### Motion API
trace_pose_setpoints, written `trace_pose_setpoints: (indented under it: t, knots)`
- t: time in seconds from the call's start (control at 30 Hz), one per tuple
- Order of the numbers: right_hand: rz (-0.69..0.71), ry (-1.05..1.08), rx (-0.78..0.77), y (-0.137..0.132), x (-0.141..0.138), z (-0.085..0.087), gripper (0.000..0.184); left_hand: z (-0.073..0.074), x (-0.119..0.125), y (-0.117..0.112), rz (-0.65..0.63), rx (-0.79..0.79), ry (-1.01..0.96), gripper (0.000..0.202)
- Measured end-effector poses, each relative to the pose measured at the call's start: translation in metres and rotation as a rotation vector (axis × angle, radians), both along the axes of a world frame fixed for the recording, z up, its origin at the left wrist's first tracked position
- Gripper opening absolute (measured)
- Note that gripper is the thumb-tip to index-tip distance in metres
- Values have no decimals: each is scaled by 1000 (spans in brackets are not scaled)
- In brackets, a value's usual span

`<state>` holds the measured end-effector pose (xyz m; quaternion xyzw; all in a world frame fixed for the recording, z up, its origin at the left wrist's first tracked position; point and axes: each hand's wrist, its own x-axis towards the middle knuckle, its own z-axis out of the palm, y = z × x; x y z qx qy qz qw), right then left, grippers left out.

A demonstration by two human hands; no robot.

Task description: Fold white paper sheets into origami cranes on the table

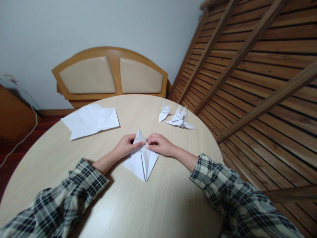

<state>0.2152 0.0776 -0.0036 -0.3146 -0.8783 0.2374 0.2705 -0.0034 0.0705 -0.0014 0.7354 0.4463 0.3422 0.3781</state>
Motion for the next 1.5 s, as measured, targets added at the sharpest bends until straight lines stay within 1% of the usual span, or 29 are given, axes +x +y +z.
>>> trace_pose_setpoints:
  t: [0.13,0.23,0.4,0.77,0.9,1.03,1.13,1.27,1.37,1.5]
  knots:
    - [4,-15,28,-2,0,-1,11,2,0,-1,-5,11,-10,32]
    - [-2,-53,56,-3,0,-1,9,4,1,-2,-19,31,-14,36]
    - [6,-78,49,-4,-1,0,8,4,1,-1,19,9,-20,41]
    - [7,-84,58,-4,0,0,9,4,1,-1,41,6,-121,31]
    - [3,-107,58,-4,0,0,10,5,0,0,67,46,-123,35]
    - [-2,-124,72,-6,-1,1,10,8,0,-1,117,77,-114,43]
    - [-3,-139,89,-7,-1,2,10,7,0,-2,151,67,-121,47]
    - [-8,-151,90,-9,-2,4,10,7,0,-2,195,46,-127,47]
    - [-13,-138,88,-9,-2,3,10,8,1,-1,180,40,-143,43]
    - [-28,-91,86,-7,-3,-1,10,7,2,0,120,55,-164,35]
